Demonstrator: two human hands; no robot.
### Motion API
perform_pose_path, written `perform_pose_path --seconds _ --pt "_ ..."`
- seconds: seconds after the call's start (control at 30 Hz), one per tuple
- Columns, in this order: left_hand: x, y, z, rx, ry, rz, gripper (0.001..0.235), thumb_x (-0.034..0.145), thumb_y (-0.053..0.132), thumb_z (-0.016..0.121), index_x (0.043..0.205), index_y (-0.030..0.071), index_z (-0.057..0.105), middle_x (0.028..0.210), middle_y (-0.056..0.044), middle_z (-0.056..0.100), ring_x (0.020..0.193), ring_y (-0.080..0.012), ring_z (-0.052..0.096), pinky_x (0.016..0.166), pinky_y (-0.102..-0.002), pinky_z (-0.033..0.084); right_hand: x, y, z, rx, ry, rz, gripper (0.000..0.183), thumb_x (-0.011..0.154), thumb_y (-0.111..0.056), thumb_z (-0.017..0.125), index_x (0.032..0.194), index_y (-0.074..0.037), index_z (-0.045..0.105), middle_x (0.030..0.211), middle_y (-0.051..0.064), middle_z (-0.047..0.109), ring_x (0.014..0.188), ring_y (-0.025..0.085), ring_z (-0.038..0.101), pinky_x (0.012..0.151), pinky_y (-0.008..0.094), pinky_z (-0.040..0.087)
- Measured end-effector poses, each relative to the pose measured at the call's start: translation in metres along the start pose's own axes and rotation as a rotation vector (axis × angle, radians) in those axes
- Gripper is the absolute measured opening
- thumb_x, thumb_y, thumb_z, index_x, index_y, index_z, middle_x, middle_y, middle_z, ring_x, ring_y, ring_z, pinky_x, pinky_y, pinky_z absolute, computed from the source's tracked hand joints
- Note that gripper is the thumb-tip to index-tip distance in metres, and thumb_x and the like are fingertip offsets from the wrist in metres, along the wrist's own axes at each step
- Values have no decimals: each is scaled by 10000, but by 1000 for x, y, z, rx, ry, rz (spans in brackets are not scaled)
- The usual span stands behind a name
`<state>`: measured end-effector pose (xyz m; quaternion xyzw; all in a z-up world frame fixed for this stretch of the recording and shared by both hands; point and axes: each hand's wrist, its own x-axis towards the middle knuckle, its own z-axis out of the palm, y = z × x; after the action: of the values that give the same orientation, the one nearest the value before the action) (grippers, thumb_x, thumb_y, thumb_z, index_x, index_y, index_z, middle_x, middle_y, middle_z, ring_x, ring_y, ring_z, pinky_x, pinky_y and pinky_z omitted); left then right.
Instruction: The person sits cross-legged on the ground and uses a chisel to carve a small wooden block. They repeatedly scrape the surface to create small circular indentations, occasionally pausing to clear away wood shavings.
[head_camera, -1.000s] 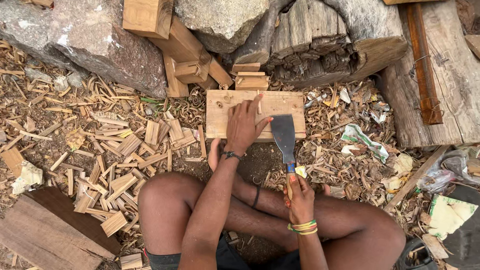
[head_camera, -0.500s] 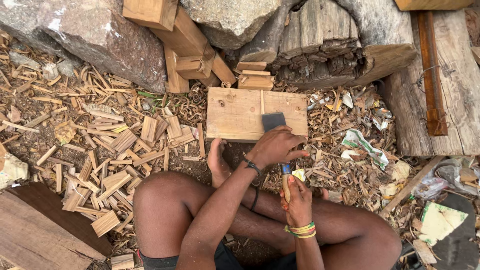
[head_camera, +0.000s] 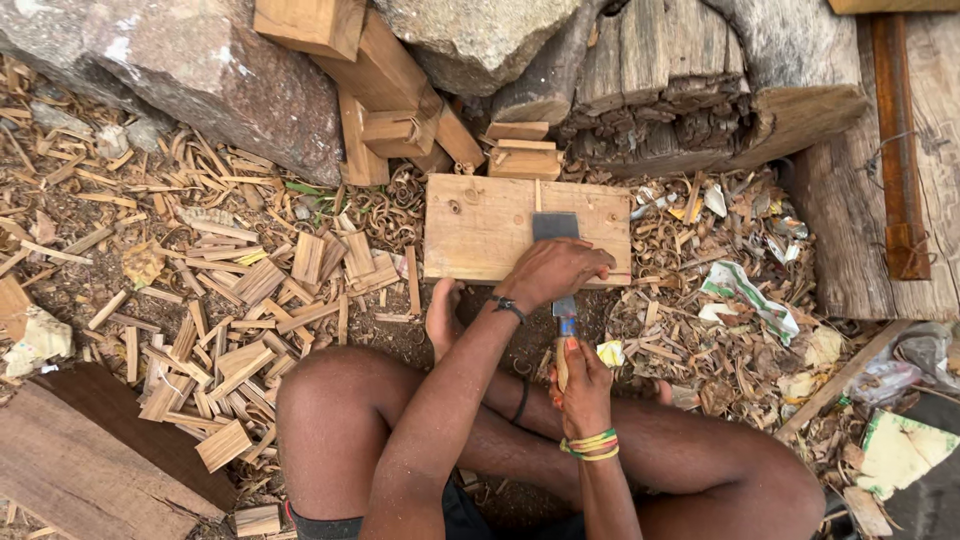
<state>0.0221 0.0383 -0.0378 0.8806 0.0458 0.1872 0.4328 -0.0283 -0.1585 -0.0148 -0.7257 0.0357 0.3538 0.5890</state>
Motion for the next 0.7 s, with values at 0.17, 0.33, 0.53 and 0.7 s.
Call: perform_pose_path --seconds 0.17,0.33,0.53,0.7 --pt "8 -6 -8 10 -46 -22 218 929 230 660 1126 225 754 1060 47 786 974 -224 754 828 -382 597 11 -3 17 11 28 -26 319 1025 -362 536 1020 -52 611 623 43 552 394 92 421 338 247 306" --pt "33 -25 -16 14 -73 -75 231 968 232 625 1146 282 763 1053 57 792 885 -203 764 809 -379 600 41 -10 32 -125 35 -136 347 1032 -388 525 1003 -61 636 588 32 560 387 95 440 341 254 324" --pt "19 -16 -19 164 35 -9 197 990 264 660 1146 195 760 1025 -92 772 915 -289 729 794 -426 581 55 13 29 -10 23 -144 330 1039 -390 520 1035 -84 642 625 46 559 398 86 452 336 240 337" --pt "-27 -8 -9 217 320 111 271 997 366 674 1135 141 733 1057 -84 775 972 -275 740 885 -409 590 46 -1 9 416 -35 -53 306 1039 -386 537 1062 -86 593 698 63 552 388 92 413 329 221 317"
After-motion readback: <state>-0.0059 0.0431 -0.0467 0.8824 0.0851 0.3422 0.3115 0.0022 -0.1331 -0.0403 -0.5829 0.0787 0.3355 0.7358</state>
